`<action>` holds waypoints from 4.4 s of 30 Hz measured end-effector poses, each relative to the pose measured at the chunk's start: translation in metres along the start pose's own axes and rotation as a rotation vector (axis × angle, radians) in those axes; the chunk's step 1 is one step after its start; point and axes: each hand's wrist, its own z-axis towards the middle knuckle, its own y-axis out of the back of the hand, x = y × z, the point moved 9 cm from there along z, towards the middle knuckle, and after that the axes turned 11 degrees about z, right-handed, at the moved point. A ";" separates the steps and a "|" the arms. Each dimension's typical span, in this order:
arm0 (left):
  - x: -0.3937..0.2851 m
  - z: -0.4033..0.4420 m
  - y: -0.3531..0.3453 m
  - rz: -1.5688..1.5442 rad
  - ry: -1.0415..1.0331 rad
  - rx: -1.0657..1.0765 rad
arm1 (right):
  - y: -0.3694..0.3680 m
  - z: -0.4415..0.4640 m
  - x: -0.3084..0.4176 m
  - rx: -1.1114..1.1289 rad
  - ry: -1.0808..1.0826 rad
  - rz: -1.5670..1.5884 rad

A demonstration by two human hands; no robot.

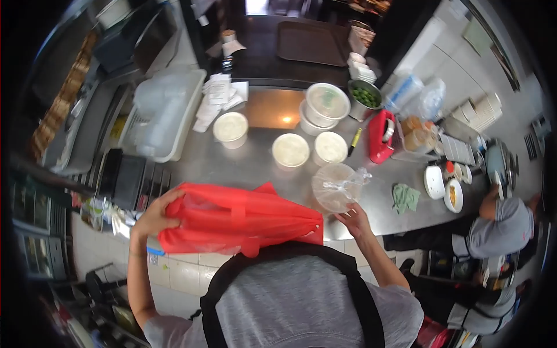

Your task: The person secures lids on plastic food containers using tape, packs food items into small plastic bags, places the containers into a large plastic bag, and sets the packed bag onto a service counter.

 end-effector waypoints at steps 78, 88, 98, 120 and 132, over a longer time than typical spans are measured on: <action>0.058 0.048 -0.158 0.921 0.467 0.241 | -0.319 0.032 -0.140 0.894 0.614 -1.272; 0.067 0.050 -0.174 1.026 0.420 0.446 | -0.355 -0.006 -0.230 1.120 1.097 -1.606; 0.119 0.032 -0.208 0.773 0.017 0.136 | -0.367 0.023 -0.251 1.007 1.366 -1.956; -0.017 -0.049 -0.047 0.330 0.212 -0.444 | -0.287 0.045 0.132 0.415 0.716 -0.733; 0.008 -0.057 -0.020 0.076 0.269 -0.470 | -0.277 -0.004 -0.220 0.915 -0.206 -0.877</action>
